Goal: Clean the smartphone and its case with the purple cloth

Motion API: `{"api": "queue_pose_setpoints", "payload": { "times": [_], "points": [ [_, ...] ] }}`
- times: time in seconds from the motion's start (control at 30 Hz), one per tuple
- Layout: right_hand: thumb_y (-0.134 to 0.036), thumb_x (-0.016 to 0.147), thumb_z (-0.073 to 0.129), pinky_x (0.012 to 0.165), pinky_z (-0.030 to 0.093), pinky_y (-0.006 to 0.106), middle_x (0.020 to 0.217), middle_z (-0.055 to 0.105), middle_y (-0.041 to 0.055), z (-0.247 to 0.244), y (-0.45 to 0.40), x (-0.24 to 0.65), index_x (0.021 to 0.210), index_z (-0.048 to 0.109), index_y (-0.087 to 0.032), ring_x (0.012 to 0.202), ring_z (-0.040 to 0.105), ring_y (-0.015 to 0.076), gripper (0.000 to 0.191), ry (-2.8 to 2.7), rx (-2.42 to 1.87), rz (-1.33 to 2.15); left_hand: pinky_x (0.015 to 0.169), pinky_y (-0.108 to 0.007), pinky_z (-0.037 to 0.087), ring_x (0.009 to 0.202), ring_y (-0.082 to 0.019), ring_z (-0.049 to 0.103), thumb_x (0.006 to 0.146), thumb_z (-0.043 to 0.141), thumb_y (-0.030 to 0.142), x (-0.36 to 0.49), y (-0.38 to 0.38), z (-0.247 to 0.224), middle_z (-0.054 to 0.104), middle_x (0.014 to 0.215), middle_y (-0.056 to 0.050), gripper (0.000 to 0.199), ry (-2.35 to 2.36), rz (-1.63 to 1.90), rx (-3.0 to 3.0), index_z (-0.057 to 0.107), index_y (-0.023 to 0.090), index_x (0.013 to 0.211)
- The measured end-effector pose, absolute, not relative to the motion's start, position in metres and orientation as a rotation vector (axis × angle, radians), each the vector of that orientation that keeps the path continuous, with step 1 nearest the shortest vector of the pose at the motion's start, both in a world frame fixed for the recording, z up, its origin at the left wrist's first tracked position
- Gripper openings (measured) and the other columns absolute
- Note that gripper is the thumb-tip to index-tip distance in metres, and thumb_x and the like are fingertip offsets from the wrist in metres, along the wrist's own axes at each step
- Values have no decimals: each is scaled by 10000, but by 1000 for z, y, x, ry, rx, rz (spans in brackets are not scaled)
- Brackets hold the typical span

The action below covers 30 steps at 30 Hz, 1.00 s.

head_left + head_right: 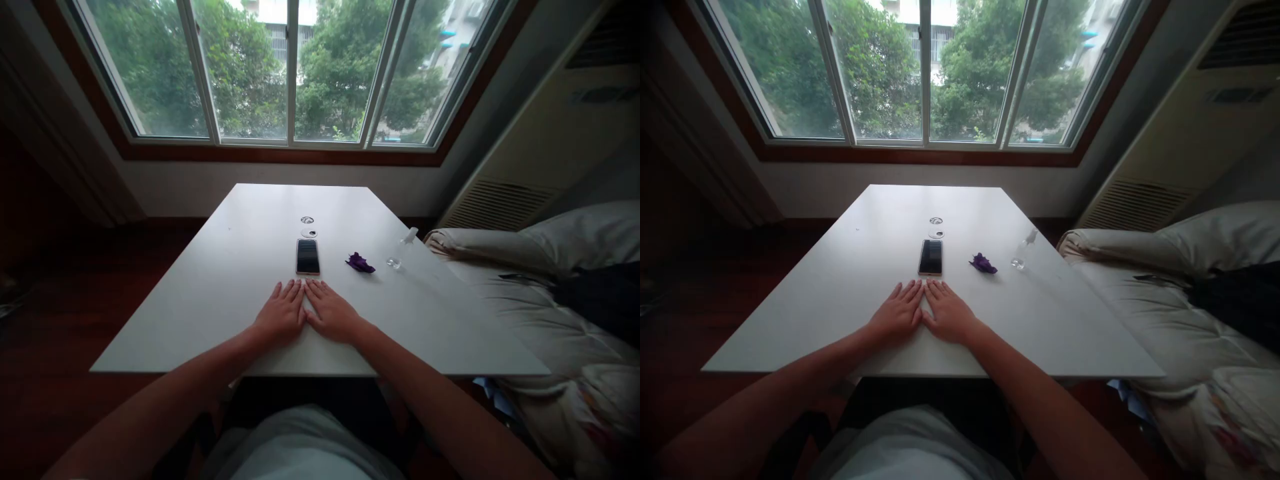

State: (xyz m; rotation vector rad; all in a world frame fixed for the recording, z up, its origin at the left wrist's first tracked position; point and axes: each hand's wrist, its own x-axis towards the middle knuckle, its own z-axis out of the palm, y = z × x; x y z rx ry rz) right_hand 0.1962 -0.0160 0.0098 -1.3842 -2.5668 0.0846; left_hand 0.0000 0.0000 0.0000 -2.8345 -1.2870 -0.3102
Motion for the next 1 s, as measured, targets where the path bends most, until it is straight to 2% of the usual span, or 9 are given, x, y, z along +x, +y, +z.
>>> {"api": "queue_pose_setpoints", "payload": {
  "times": [0.8,0.9,1.0],
  "points": [
    [-475,1018,374,1289,155,432,1636,251,170,12,-16,202,1585,302,-36,1542,219,270,720,-2524,-1372,132,1269,-500,129,1542,-276,204,1013,321,329,7,6,-2,266,1641,-120,614,-1277,-283,-2831,348,78,1573],
    [-445,1004,424,1276,204,450,1611,313,185,12,-17,202,1565,350,-34,1519,283,286,699,-2479,-1339,139,1260,-496,166,1523,-281,258,1001,367,312,7,6,-3,328,1620,-128,600,-1269,-354,-2844,377,82,1555],
    [-406,983,497,1216,336,467,1549,438,175,15,-18,203,1513,457,-78,1444,419,297,624,-2317,-1267,148,1194,-470,311,1418,-289,421,975,445,287,5,5,4,456,1535,-165,565,-1276,-570,-2844,440,77,1499]
  ]
}}
